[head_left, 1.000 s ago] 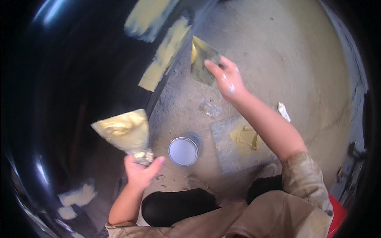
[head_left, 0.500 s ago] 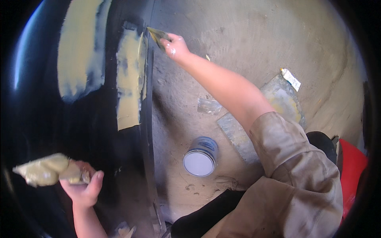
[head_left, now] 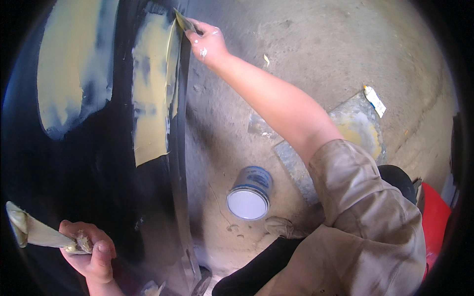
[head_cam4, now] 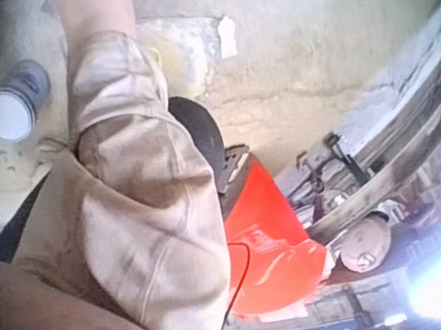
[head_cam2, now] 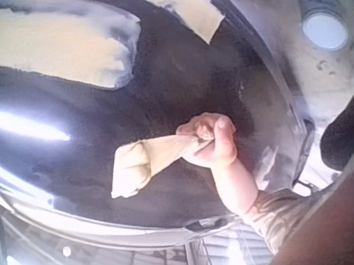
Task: The person uses a putty knife to scoop yellow body filler from a mixing board and applies it to a damaged area on a black car panel. They repeatedly spread and smooth the filler across the panel surface.
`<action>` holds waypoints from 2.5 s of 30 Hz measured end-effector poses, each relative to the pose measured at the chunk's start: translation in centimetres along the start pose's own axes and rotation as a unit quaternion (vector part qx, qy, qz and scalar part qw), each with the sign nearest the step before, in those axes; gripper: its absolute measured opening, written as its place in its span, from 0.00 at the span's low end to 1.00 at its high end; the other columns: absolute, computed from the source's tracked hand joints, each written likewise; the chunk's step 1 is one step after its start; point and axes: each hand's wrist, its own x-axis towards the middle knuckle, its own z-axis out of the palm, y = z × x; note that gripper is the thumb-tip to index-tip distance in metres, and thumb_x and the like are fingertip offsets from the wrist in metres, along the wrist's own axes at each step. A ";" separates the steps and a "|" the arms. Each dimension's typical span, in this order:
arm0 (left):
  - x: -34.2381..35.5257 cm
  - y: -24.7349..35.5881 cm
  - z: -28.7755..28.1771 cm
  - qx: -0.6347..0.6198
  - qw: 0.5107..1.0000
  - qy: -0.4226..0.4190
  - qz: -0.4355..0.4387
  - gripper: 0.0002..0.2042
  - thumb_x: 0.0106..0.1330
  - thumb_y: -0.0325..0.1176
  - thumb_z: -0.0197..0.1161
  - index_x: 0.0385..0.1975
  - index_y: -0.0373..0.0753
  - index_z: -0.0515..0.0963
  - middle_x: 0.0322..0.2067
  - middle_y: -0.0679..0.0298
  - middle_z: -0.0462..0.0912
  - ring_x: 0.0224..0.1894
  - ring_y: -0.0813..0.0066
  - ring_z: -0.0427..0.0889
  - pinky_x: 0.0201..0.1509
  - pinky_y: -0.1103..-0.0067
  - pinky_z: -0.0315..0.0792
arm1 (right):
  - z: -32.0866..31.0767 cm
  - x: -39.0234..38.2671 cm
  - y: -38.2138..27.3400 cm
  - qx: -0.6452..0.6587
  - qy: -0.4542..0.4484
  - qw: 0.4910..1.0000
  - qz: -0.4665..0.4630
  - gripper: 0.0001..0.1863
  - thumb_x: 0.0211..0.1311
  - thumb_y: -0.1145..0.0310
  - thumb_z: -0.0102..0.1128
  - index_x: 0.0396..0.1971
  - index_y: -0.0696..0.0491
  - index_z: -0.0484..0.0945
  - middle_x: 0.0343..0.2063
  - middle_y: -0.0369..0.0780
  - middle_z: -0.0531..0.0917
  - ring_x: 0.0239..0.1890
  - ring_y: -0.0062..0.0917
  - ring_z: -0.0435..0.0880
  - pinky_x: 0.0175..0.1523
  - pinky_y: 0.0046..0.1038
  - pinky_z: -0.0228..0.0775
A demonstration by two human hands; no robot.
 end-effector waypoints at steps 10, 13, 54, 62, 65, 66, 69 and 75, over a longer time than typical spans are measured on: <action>0.4 -1.1 -0.5 0.029 0.994 -0.056 0.088 0.21 0.62 0.37 0.70 0.49 0.44 0.67 0.20 0.72 0.70 0.13 0.88 0.66 0.13 0.89 0.62 | 1.0 -2.7 0.9 -0.025 0.002 1.000 -0.006 0.21 0.64 0.73 0.58 0.57 0.54 0.77 0.50 0.43 0.84 0.52 0.26 0.82 0.60 0.25 0.70; 0.4 -1.3 -0.7 0.042 0.993 -0.058 0.095 0.20 0.62 0.39 0.70 0.47 0.44 0.67 0.20 0.72 0.70 0.13 0.88 0.65 0.13 0.89 0.62 | 1.2 -3.7 0.8 -0.029 0.001 1.000 -0.006 0.21 0.63 0.73 0.58 0.57 0.54 0.77 0.51 0.43 0.84 0.53 0.27 0.82 0.60 0.26 0.70; -0.1 -2.0 -1.2 0.039 0.996 -0.053 0.064 0.19 0.62 0.40 0.69 0.46 0.44 0.69 0.20 0.68 0.74 0.13 0.83 0.69 0.16 0.89 0.64 | 2.7 -23.7 -2.0 -0.083 -0.111 0.990 -0.037 0.32 0.48 0.80 0.60 0.59 0.49 0.75 0.55 0.46 0.77 0.57 0.43 0.76 0.61 0.35 0.70; -0.2 -2.3 -1.0 0.035 0.996 -0.059 0.063 0.18 0.62 0.38 0.69 0.46 0.44 0.69 0.20 0.68 0.75 0.14 0.83 0.70 0.17 0.89 0.64 | 3.0 -26.3 -2.0 -0.088 -0.135 0.986 -0.039 0.34 0.47 0.79 0.65 0.60 0.50 0.74 0.55 0.44 0.76 0.57 0.42 0.75 0.62 0.36 0.69; -0.3 -2.3 -1.0 0.033 0.994 -0.072 0.070 0.18 0.62 0.38 0.69 0.47 0.45 0.69 0.21 0.68 0.75 0.14 0.83 0.71 0.17 0.89 0.65 | 3.1 -27.3 -2.0 -0.093 -0.140 0.985 -0.044 0.35 0.47 0.78 0.66 0.61 0.49 0.73 0.57 0.43 0.75 0.58 0.41 0.74 0.62 0.36 0.69; -0.4 -2.4 -1.0 0.022 0.996 -0.067 0.060 0.19 0.62 0.39 0.69 0.47 0.45 0.69 0.21 0.68 0.75 0.14 0.83 0.71 0.17 0.89 0.65 | 3.2 -27.6 -2.1 -0.093 -0.142 0.985 -0.041 0.35 0.47 0.78 0.66 0.61 0.49 0.73 0.57 0.43 0.75 0.58 0.41 0.74 0.63 0.36 0.69; -0.6 -2.5 -1.1 0.016 0.997 -0.058 0.055 0.19 0.62 0.39 0.69 0.48 0.44 0.69 0.21 0.68 0.75 0.14 0.83 0.71 0.17 0.89 0.65 | 3.0 -28.4 -2.4 -0.096 -0.164 0.981 -0.042 0.35 0.48 0.78 0.65 0.61 0.49 0.73 0.58 0.43 0.75 0.59 0.41 0.74 0.62 0.37 0.69; -0.9 -2.7 -1.3 0.040 0.997 -0.054 0.041 0.22 0.61 0.41 0.69 0.48 0.42 0.67 0.22 0.67 0.74 0.15 0.83 0.70 0.17 0.88 0.66 | 0.3 -28.3 -4.2 -0.033 -0.216 0.975 -0.036 0.27 0.55 0.79 0.60 0.58 0.52 0.75 0.53 0.47 0.79 0.54 0.44 0.79 0.58 0.36 0.72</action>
